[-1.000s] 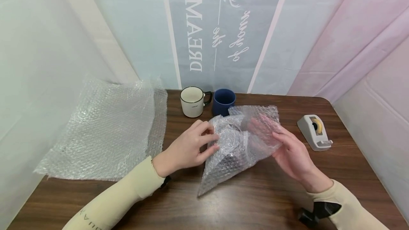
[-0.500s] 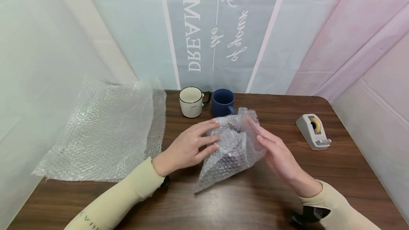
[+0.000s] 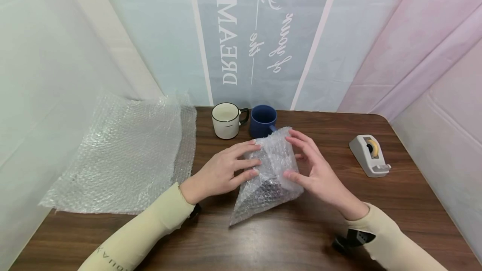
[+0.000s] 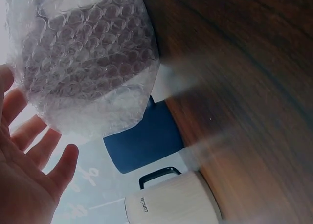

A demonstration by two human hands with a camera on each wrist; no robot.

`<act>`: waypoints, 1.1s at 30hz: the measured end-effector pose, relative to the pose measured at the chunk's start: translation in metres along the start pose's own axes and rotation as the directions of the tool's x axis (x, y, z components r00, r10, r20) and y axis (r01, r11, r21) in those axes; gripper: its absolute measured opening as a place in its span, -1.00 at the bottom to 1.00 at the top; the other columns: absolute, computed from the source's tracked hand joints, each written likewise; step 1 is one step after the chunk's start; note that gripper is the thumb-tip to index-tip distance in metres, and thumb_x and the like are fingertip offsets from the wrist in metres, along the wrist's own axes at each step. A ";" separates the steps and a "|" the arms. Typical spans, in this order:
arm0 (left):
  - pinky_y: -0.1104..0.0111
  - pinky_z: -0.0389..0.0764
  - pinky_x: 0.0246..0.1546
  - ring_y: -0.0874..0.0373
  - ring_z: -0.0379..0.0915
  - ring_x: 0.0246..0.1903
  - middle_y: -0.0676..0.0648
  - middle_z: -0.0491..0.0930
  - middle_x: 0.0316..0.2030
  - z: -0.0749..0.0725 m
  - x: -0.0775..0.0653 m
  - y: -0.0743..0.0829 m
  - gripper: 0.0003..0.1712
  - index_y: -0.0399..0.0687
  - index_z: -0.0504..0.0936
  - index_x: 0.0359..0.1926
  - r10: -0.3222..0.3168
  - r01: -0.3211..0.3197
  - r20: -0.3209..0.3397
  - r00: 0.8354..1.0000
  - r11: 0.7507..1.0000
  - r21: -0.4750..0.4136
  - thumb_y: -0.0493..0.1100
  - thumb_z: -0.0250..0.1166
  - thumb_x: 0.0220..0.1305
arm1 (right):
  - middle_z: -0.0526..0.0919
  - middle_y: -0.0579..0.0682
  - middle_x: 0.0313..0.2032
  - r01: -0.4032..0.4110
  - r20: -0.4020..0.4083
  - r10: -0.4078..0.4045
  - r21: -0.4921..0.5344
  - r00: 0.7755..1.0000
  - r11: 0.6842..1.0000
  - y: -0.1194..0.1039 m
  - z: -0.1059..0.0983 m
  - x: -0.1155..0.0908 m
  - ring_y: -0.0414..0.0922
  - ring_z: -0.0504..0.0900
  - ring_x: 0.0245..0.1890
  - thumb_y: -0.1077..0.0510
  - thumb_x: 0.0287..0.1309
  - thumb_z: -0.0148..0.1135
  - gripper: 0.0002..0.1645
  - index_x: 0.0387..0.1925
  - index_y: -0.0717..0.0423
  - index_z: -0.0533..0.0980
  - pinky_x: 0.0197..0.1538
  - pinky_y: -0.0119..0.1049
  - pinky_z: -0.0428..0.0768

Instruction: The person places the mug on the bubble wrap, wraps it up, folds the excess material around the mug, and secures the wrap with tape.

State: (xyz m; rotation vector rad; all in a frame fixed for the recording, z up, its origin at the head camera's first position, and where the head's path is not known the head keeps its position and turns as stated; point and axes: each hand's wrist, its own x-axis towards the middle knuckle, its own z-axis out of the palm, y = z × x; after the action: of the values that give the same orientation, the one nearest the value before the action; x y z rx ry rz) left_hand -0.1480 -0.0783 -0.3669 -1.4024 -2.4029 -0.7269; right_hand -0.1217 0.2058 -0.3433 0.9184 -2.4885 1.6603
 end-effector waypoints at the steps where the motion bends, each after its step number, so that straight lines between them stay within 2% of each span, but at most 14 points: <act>1: 0.28 0.16 0.40 0.04 0.16 0.42 -0.12 0.39 0.35 0.000 0.001 0.000 -0.56 -0.04 0.70 0.11 0.002 -0.002 0.000 1.000 1.000 0.001 0.10 0.11 0.50 | 0.01 0.03 0.52 -0.005 0.001 0.005 -0.069 1.000 0.998 0.003 0.000 0.001 -0.06 0.10 0.44 0.33 0.09 0.44 -0.07 0.46 0.07 0.25 0.28 -0.12 0.31; 3: 0.28 0.16 0.39 0.05 0.16 0.42 -0.13 0.39 0.34 0.001 0.002 -0.001 -0.57 -0.04 0.70 0.11 0.003 -0.003 0.000 1.000 1.000 0.003 0.10 0.13 0.49 | -0.03 -0.06 0.54 -0.011 0.027 0.016 -0.166 1.000 0.986 0.007 -0.001 0.003 -0.02 -0.01 0.50 0.21 0.02 0.53 0.05 0.50 -0.06 0.21 0.35 0.11 0.18; 5: 0.29 0.17 0.39 0.06 0.16 0.42 -0.15 0.40 0.32 0.002 0.002 0.000 -0.59 -0.04 0.70 0.11 -0.003 0.003 0.002 1.000 1.000 0.000 0.08 0.15 0.48 | -0.08 -0.10 0.56 -0.010 0.070 0.023 -0.189 0.997 0.982 0.010 0.000 0.005 0.04 -0.14 0.53 0.14 0.01 0.54 0.10 0.53 -0.12 0.16 0.36 0.31 0.02; 9: 0.30 0.21 0.37 0.09 0.14 0.43 -0.17 0.37 0.34 0.002 0.002 0.000 -0.60 -0.06 0.70 0.11 -0.038 0.038 0.010 0.999 0.998 -0.041 0.05 0.22 0.43 | -0.11 -0.09 0.57 0.011 0.146 0.013 -0.164 0.989 0.986 0.012 0.006 0.008 0.10 -0.24 0.54 0.10 0.10 0.48 0.07 0.55 -0.07 0.11 0.38 0.34 -0.07; 12: 0.29 0.30 0.33 0.11 0.13 0.43 -0.14 0.32 0.39 0.003 0.003 0.001 -0.63 -0.09 0.69 0.07 -0.081 0.082 0.018 0.997 0.991 -0.110 0.02 0.26 0.41 | -0.13 -0.10 0.57 0.038 0.185 -0.006 -0.170 0.983 0.985 0.012 0.014 0.011 0.07 -0.26 0.55 0.05 0.17 0.43 0.03 0.55 -0.03 0.09 0.40 0.30 -0.07; 14: 0.27 0.32 0.31 0.13 0.13 0.43 -0.12 0.28 0.42 0.004 0.003 0.001 -0.56 -0.12 0.61 0.17 -0.128 0.130 0.023 0.992 0.977 -0.172 0.01 0.28 0.39 | -0.15 -0.10 0.57 0.060 0.203 -0.020 -0.195 0.979 0.979 0.011 0.019 0.014 0.07 -0.27 0.55 0.00 0.21 0.40 0.01 0.56 -0.03 0.08 0.40 0.31 -0.06; 15: 0.25 0.37 0.27 0.15 0.20 0.39 -0.11 0.27 0.43 0.005 0.003 0.001 -0.51 -0.13 0.55 0.22 -0.153 0.155 0.024 0.988 0.967 -0.203 0.00 0.30 0.38 | -0.15 -0.10 0.57 0.074 0.210 -0.028 -0.213 0.977 0.974 0.010 0.020 0.015 0.08 -0.28 0.55 -0.02 0.22 0.38 0.00 0.56 -0.03 0.08 0.40 0.32 -0.06; 18: 0.20 0.39 0.27 0.13 0.24 0.36 -0.14 0.23 0.45 0.007 0.002 0.002 -0.32 -0.14 0.27 0.35 -0.219 0.213 0.022 0.976 0.920 -0.329 -0.08 0.35 0.34 | -0.16 -0.07 0.58 0.113 0.230 -0.049 -0.276 0.972 0.954 0.010 0.024 0.017 0.13 -0.29 0.54 -0.14 0.27 0.31 -0.04 0.56 -0.05 0.09 0.36 0.38 -0.03; 21: 0.17 0.36 0.29 0.06 0.23 0.37 -0.16 0.14 0.48 0.011 0.002 0.001 -0.22 -0.16 0.05 0.33 -0.250 0.223 0.007 0.968 0.849 -0.478 -0.24 0.37 0.30 | -0.16 -0.02 0.58 0.155 0.256 -0.067 -0.342 0.964 0.927 0.008 0.025 0.019 0.19 -0.27 0.53 -0.25 0.31 0.21 -0.07 0.54 -0.01 0.13 0.33 0.41 0.00; 22: 0.14 0.32 0.31 0.01 0.16 0.42 -0.16 0.08 0.49 0.011 0.002 0.001 -0.21 -0.17 0.03 0.31 -0.258 0.220 0.000 0.966 0.823 -0.523 -0.29 0.37 0.27 | -0.17 -0.02 0.58 0.167 0.267 -0.069 -0.367 0.961 0.915 0.007 0.025 0.020 0.20 -0.26 0.53 -0.29 0.32 0.17 -0.08 0.54 -0.01 0.14 0.33 0.41 0.02; 24: 0.11 0.36 0.28 -0.02 0.14 0.42 -0.14 -0.03 0.51 0.013 0.002 0.001 -0.23 -0.19 0.05 0.28 -0.273 0.212 -0.018 0.962 0.785 -0.582 -0.37 0.37 0.25 | -0.18 -0.01 0.58 0.188 0.287 -0.070 -0.410 0.956 0.893 0.005 0.026 0.022 0.21 -0.25 0.52 -0.33 0.32 0.13 -0.09 0.53 -0.01 0.16 0.33 0.40 0.05; 26: 0.09 0.44 0.22 -0.04 0.14 0.42 -0.10 -0.12 0.53 0.014 0.002 0.000 -0.31 -0.20 0.15 0.22 -0.286 0.208 -0.032 0.958 0.765 -0.609 -0.39 0.38 0.23 | -0.20 -0.02 0.58 0.196 0.303 -0.055 -0.456 0.951 0.868 0.003 0.027 0.024 0.20 -0.24 0.52 -0.34 0.32 0.12 -0.10 0.53 -0.05 0.17 0.33 0.37 0.10; 30: 0.13 0.52 0.13 -0.04 0.19 0.40 -0.13 0.02 0.49 0.014 0.001 -0.003 -0.60 -0.17 0.38 -0.06 -0.285 0.201 -0.059 0.957 0.794 -0.574 -0.36 0.43 0.20 | -0.20 -0.02 0.58 0.187 0.316 -0.016 -0.519 0.949 0.834 0.000 0.028 0.026 0.18 -0.22 0.52 -0.31 0.29 0.16 -0.09 0.54 -0.13 0.14 0.31 0.31 0.21; 33: 0.21 0.54 0.11 -0.03 0.24 0.38 -0.17 0.19 0.43 0.012 0.001 -0.005 -0.69 -0.15 0.46 -0.21 -0.269 0.191 -0.066 0.961 0.817 -0.545 -0.33 0.47 0.16 | -0.20 -0.02 0.58 0.174 0.318 0.009 -0.542 0.948 0.822 -0.001 0.028 0.026 0.17 -0.22 0.53 -0.32 0.28 0.17 -0.09 0.54 -0.15 0.14 0.32 0.26 0.25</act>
State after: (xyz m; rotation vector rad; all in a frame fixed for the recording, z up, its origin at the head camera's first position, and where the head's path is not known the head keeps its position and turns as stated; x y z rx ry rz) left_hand -0.1527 -0.0734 -0.3776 -1.1751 -2.3794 -1.6075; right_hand -0.1338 0.1697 -0.3462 1.2367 -2.8205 0.6935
